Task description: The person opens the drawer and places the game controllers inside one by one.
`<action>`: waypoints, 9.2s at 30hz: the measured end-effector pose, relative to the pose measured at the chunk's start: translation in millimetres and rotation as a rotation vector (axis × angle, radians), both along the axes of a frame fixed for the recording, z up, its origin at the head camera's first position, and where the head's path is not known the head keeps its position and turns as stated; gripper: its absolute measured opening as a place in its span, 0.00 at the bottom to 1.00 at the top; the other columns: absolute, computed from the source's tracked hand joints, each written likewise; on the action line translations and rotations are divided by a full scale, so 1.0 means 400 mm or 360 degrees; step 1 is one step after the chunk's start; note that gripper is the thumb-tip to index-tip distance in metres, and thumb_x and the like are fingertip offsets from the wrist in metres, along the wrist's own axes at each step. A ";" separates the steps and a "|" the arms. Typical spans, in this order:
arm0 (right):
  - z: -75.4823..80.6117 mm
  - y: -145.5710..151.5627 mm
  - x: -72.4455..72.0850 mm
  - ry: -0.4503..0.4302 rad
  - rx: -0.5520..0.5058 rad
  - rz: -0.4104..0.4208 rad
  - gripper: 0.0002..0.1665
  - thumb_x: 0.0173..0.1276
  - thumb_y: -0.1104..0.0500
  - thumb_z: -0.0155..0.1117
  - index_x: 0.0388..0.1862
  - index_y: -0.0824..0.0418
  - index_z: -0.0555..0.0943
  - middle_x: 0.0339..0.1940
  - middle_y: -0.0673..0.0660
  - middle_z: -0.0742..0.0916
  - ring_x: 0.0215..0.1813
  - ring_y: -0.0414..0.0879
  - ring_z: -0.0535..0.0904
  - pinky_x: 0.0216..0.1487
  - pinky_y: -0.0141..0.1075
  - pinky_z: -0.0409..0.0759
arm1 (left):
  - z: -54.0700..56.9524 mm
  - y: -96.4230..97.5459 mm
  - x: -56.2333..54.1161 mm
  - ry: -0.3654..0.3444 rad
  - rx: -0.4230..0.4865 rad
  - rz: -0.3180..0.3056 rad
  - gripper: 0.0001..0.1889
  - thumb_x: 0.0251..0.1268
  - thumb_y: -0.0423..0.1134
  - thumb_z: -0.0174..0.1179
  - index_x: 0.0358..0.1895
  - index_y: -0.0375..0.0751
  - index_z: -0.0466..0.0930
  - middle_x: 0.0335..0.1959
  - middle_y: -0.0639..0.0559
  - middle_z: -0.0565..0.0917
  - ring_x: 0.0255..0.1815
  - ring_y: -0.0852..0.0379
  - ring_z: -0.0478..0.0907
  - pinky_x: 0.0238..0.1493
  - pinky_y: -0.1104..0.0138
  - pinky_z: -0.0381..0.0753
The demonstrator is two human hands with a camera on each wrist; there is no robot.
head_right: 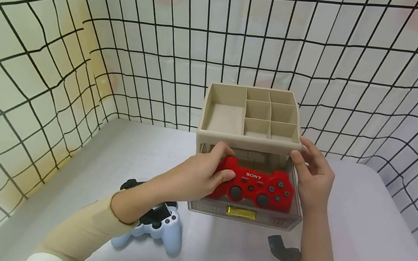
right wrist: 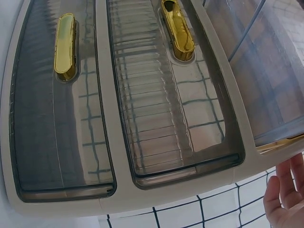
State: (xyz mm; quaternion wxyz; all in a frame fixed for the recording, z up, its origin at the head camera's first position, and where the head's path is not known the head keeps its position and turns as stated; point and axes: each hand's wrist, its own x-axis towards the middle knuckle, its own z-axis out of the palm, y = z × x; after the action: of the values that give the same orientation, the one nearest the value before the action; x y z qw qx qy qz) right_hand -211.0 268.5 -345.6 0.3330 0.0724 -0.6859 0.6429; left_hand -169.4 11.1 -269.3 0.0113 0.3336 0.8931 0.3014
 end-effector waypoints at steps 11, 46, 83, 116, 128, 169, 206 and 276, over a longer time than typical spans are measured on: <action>0.002 -0.003 0.001 -0.0007 0.0021 -0.0024 0.22 0.68 0.70 0.61 0.60 0.61 0.80 0.42 0.45 0.87 0.44 0.39 0.81 0.48 0.22 0.76 | 0.003 0.022 0.001 0.0053 -0.0354 0.0215 0.15 0.74 0.45 0.54 0.42 0.33 0.71 0.25 0.50 0.75 0.24 0.57 0.74 0.23 0.74 0.74; -0.010 0.005 -0.008 0.0126 -0.0129 0.0139 0.21 0.67 0.73 0.61 0.59 0.65 0.80 0.42 0.49 0.88 0.43 0.40 0.82 0.48 0.23 0.77 | -0.102 -0.005 0.072 0.1276 0.0824 0.0022 0.03 0.59 0.30 0.59 0.35 0.37 0.82 0.26 0.53 0.76 0.22 0.64 0.70 0.25 0.84 0.68; -0.004 0.002 -0.007 0.0096 -0.0112 0.0108 0.21 0.67 0.72 0.61 0.58 0.64 0.81 0.41 0.48 0.87 0.42 0.40 0.82 0.48 0.23 0.76 | -0.233 0.088 0.170 -0.0806 0.1733 0.0439 0.11 0.65 0.37 0.65 0.36 0.29 0.87 0.27 0.39 0.86 0.21 0.66 0.80 0.25 0.74 0.79; 0.006 -0.007 -0.003 0.0003 -0.0289 0.0082 0.19 0.66 0.71 0.63 0.56 0.65 0.83 0.41 0.52 0.87 0.43 0.43 0.81 0.48 0.25 0.77 | -0.215 0.133 0.029 -0.0724 0.1970 0.0573 0.15 0.63 0.37 0.66 0.33 0.21 0.83 0.22 0.42 0.85 0.18 0.62 0.79 0.27 0.72 0.81; 0.008 -0.006 0.001 -0.0009 -0.0295 0.0089 0.19 0.66 0.69 0.64 0.56 0.64 0.83 0.41 0.52 0.87 0.44 0.43 0.81 0.48 0.24 0.77 | -0.212 0.135 -0.004 -0.0702 0.1959 0.0583 0.15 0.64 0.37 0.65 0.32 0.22 0.84 0.23 0.43 0.85 0.19 0.61 0.80 0.30 0.65 0.85; 0.002 -0.004 -0.004 -0.0009 -0.0245 0.0059 0.19 0.66 0.70 0.64 0.56 0.63 0.83 0.39 0.52 0.86 0.40 0.42 0.80 0.44 0.24 0.77 | -0.199 0.143 -0.072 -0.0713 0.1991 0.0663 0.14 0.64 0.37 0.65 0.30 0.25 0.84 0.21 0.45 0.85 0.18 0.63 0.79 0.26 0.72 0.81; 0.007 -0.004 -0.007 0.0012 -0.0250 0.0061 0.19 0.66 0.71 0.63 0.56 0.64 0.83 0.39 0.51 0.87 0.40 0.41 0.80 0.44 0.24 0.77 | -0.284 0.098 -0.077 -0.0831 0.1561 0.0664 0.15 0.65 0.39 0.64 0.31 0.26 0.86 0.21 0.46 0.85 0.20 0.61 0.80 0.30 0.67 0.84; 0.005 -0.005 -0.009 0.0057 -0.0274 0.0103 0.19 0.66 0.73 0.63 0.55 0.66 0.83 0.37 0.51 0.87 0.38 0.41 0.79 0.43 0.25 0.77 | -0.324 0.070 0.101 -0.1279 0.1682 0.0663 0.13 0.63 0.35 0.65 0.36 0.24 0.85 0.25 0.45 0.86 0.21 0.64 0.81 0.27 0.75 0.80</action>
State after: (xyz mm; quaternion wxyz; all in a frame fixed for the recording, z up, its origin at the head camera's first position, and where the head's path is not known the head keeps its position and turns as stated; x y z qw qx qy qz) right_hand -214.4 266.4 -343.4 0.3293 0.0772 -0.6194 0.7085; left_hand -129.1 39.0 -399.0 0.1191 -0.0213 0.5987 0.7918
